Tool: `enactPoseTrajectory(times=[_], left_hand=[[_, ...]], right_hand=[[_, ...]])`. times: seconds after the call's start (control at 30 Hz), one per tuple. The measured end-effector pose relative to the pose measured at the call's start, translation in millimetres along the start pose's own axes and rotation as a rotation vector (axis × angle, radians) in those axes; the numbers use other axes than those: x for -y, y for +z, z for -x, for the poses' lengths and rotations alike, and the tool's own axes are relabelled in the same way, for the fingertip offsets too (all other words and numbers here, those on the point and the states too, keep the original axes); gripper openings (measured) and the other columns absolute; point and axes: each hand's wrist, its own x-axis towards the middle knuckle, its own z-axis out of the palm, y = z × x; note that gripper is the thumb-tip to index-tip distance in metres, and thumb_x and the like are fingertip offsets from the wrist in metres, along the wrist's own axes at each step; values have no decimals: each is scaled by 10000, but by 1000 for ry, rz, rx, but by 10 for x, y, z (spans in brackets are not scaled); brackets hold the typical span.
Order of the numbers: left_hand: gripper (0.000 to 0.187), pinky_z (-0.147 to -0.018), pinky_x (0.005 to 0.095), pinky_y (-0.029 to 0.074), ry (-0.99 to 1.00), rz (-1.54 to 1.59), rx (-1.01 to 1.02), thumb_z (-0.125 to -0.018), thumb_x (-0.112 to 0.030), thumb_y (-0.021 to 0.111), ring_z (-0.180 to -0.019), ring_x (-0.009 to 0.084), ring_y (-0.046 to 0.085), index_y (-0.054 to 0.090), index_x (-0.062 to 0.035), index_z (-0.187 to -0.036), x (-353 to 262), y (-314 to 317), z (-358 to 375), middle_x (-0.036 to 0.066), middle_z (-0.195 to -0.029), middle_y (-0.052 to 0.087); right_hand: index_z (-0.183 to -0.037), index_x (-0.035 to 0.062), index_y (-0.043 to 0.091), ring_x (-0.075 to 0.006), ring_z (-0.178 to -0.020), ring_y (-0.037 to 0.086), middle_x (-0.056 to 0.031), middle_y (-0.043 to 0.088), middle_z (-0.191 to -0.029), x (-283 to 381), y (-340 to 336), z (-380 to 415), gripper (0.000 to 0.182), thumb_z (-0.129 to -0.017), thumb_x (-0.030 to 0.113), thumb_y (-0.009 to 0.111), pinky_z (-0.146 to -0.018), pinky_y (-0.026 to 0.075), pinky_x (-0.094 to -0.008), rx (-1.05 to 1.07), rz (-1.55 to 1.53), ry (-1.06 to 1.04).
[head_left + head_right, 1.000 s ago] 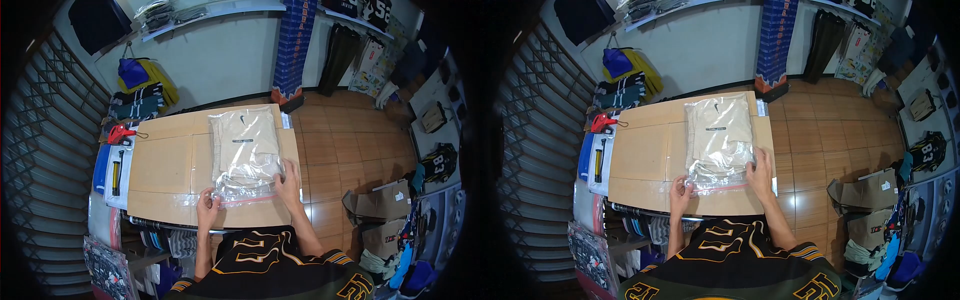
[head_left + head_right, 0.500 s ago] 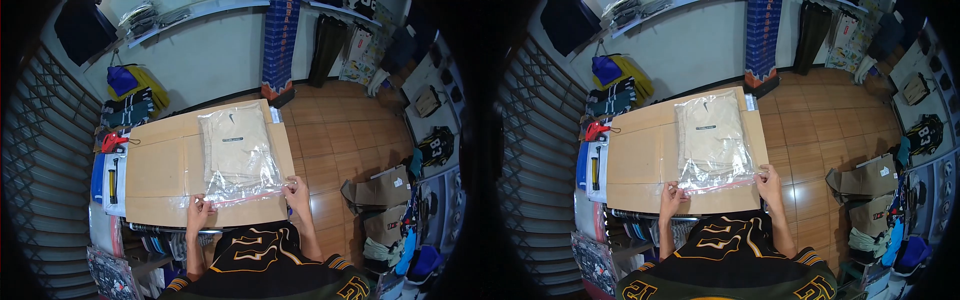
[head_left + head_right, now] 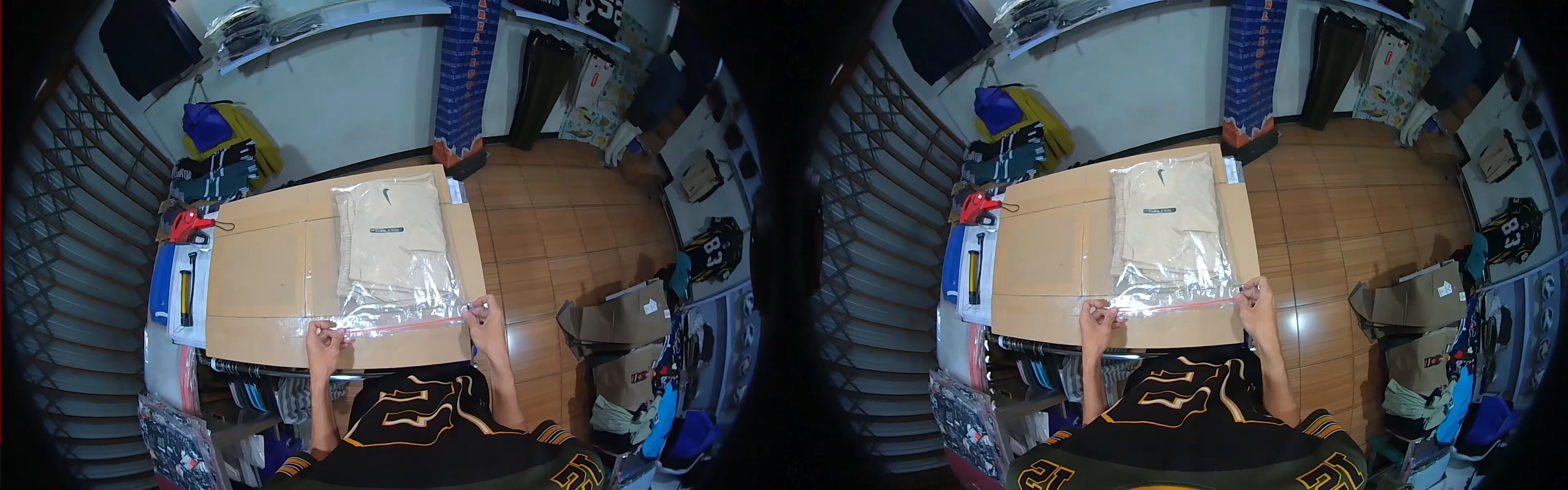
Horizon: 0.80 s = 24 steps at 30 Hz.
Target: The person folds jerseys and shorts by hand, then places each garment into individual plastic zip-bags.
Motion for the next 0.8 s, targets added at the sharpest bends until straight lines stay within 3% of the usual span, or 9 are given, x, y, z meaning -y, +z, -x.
enactPoseTrajectory(times=[0.23,0.4,0.7,0.8], left_hand=[[285,-623,264,599,-20,56,-25,-943,-28,656,-711,160,684,396,-52,-1057,-58,51,56,113,-849,662],[265,-639,268,601,-43,52,12,-949,-38,649,-734,168,692,408,-43,-1059,-166,43,67,119,-868,655],[264,-648,260,597,27,39,-7,-949,-40,653,-739,158,693,410,-50,-1052,-17,21,45,107,-859,660],[270,-639,254,592,32,46,-26,-949,-44,657,-730,155,690,407,-58,-1050,-1,31,52,109,-850,665]], right_hand=[[-1030,13,462,-87,-654,565,-95,659,-777,-59,-5,-14,267,-875,-4,679,-587,456,-251,-32,150,-74],[-1057,-6,491,-139,-682,583,-111,663,-808,15,-36,-10,276,-869,47,685,-632,478,-286,18,174,6],[-1010,25,433,-68,-618,515,-60,604,-718,-94,14,-13,287,-864,-11,678,-536,410,-253,13,113,-106],[-1035,7,460,-112,-638,521,-79,615,-779,-105,18,0,307,-852,39,705,-596,449,-285,1,137,-43]])
